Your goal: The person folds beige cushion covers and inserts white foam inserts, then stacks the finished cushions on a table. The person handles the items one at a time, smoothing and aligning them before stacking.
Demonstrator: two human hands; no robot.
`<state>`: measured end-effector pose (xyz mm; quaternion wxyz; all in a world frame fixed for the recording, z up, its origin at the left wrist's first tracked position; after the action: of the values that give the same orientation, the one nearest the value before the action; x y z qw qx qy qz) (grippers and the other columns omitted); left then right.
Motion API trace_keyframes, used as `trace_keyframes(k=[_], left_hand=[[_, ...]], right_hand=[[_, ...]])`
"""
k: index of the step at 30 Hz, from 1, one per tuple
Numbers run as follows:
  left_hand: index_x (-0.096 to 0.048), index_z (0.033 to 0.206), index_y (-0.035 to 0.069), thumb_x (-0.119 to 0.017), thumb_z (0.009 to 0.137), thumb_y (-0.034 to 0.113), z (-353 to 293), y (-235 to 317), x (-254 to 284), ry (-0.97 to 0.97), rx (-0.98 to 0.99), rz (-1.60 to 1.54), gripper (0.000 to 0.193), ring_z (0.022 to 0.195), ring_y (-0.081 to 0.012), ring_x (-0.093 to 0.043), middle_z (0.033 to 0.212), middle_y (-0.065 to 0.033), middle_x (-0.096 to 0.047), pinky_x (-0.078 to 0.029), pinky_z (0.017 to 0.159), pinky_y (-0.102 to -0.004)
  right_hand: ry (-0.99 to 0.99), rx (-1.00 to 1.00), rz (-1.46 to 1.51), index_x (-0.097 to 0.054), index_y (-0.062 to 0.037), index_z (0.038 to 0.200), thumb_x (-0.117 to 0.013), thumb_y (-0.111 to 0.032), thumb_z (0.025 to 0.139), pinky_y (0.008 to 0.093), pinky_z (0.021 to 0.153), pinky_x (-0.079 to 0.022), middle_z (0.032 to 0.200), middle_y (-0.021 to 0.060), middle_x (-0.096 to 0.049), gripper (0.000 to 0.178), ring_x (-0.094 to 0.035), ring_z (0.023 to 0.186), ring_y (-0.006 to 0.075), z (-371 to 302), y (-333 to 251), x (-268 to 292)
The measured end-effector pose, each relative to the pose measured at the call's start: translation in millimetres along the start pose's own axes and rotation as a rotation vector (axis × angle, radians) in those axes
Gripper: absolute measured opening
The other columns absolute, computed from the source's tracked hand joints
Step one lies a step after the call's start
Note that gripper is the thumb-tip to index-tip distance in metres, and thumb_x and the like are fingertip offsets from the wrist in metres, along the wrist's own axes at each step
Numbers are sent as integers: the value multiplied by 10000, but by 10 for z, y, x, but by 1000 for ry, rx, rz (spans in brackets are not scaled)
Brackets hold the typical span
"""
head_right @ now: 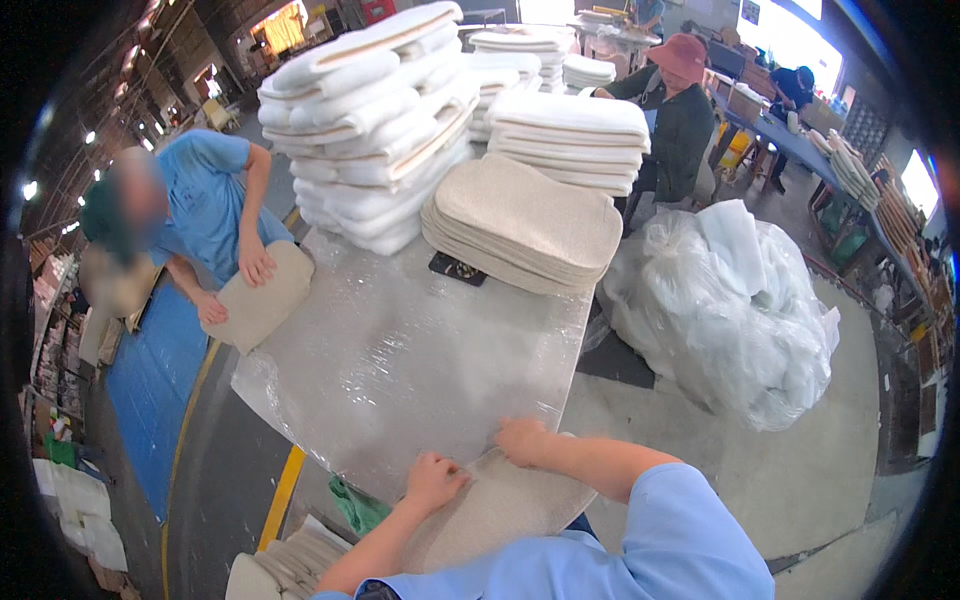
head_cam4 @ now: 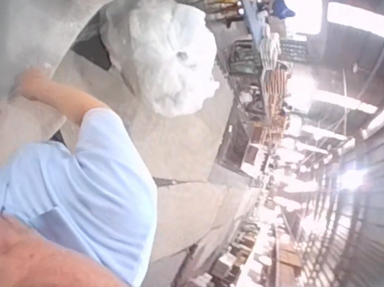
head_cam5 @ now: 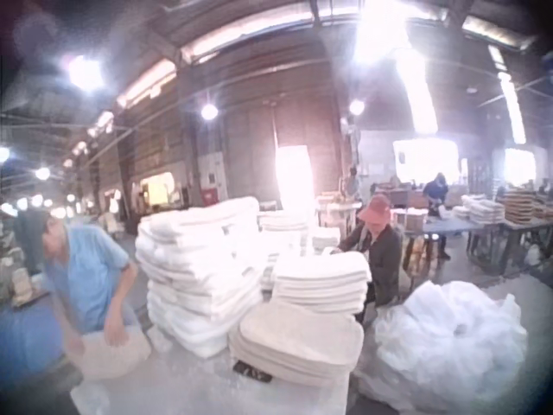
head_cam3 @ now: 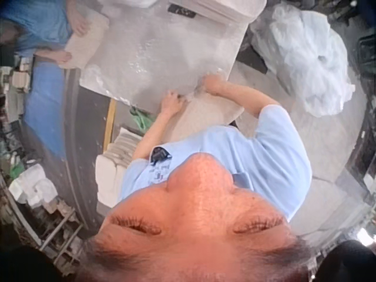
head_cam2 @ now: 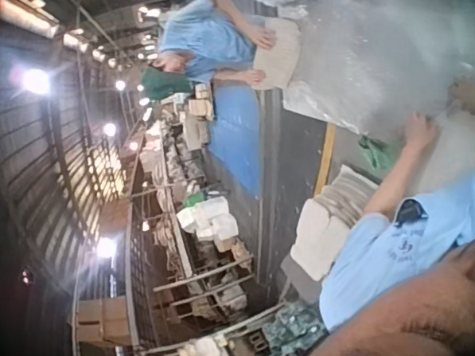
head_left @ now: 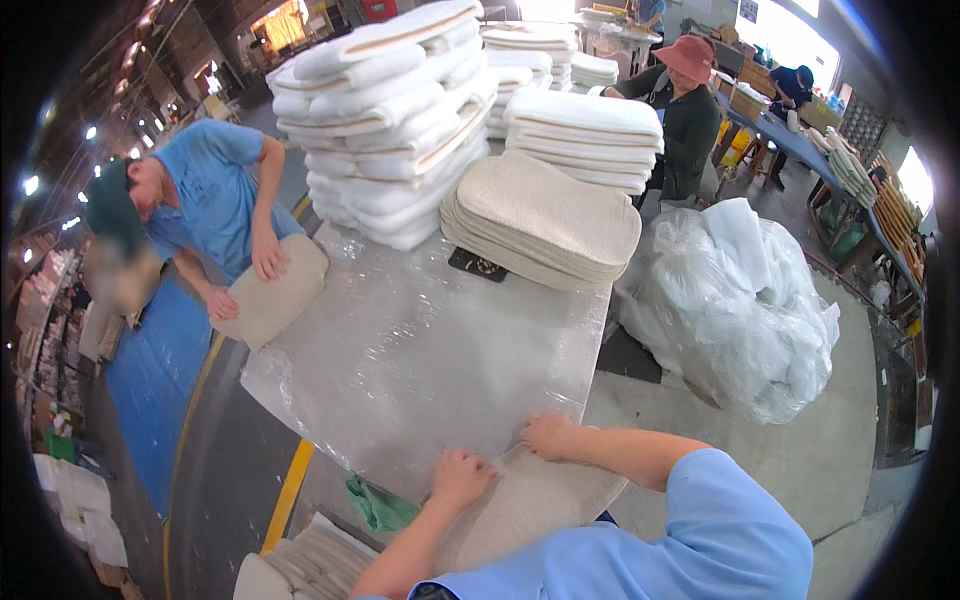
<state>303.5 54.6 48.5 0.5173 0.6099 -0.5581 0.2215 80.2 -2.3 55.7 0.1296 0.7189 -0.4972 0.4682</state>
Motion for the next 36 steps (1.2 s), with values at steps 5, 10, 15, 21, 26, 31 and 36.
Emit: trace_keyframes(k=[5, 10, 15, 21, 26, 31, 36], left_hand=[[-700, 1156, 66, -730, 944, 502, 112, 296, 25, -95, 106, -170, 486, 1165, -397, -646, 1211, -201, -696, -513, 970, -500], [-711, 1091, 63, -666, 981, 545, 63, 252, 60, -69, 145, -213, 496, 1050, -437, -695, 1138, -229, -731, -534, 895, -531], [-721, 1085, 83, -516, 1065, 514, 71, 91, -116, 15, 185, -48, 477, 977, -454, -699, 1019, -208, -745, -537, 825, -568], [-697, 1079, 90, -456, 1091, 477, 195, 116, -181, 59, 235, -150, 456, 955, -448, -711, 1005, -191, -752, -539, 828, -574], [-683, 1045, 95, -460, 1091, 466, 198, 97, -148, 103, 245, -95, 435, 948, -456, -711, 996, -201, -748, -538, 821, -579], [-694, 1100, 92, -513, 1069, 470, 53, -44, 51, 40, 82, -205, 421, 983, -452, -701, 989, -198, -745, -534, 836, -555], [-693, 1208, 102, -561, 1043, 466, -276, -348, 216, -79, 108, -117, 421, 1030, -444, -685, 986, -201, -738, -521, 848, -543]], right_hand=[[174, -128, 287, -672, -80, 1077, -675, -298, 965, 517, 887, -549, 1063, 181, -732, 245, -710, 1048, 368, -61, 53, -98], [120, -405, 701, -708, -80, 1129, -667, -313, 980, 505, 821, -561, 971, 196, -760, 279, -732, 948, 383, -40, 174, -238], [2, -321, 679, -741, -55, 1089, -675, -358, 986, 504, 810, -562, 945, 212, -757, 327, -726, 912, 417, 95, -143, -180], [369, -252, 665, -712, -30, 1035, -640, -347, 1013, 510, 831, -548, 969, 245, -729, 325, -701, 935, 450, 139, -34, -407], [392, -208, 681, -702, -48, 1059, -628, -328, 1018, 509, 843, -544, 969, 243, -721, 293, -695, 951, 451, 197, -41, -357], [175, -47, 625, -718, -67, 1074, -630, -320, 999, 516, 883, -544, 1064, 214, -742, 278, -700, 1026, 428, 233, -47, -204], [19, 27, 321, -738, -96, 1159, -633, -308, 988, 528, 938, -541, 1130, 207, -742, 293, -691, 1096, 422, 145, 265, -290]])
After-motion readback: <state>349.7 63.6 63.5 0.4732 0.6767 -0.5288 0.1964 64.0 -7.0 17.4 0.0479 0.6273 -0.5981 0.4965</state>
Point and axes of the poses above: each hand's wrist, its own z-axis towards the middle knuckle, its own x-axis out of the back of the hand, y = z × x, the point moved 4 cm from there along z, towards the middle knuckle
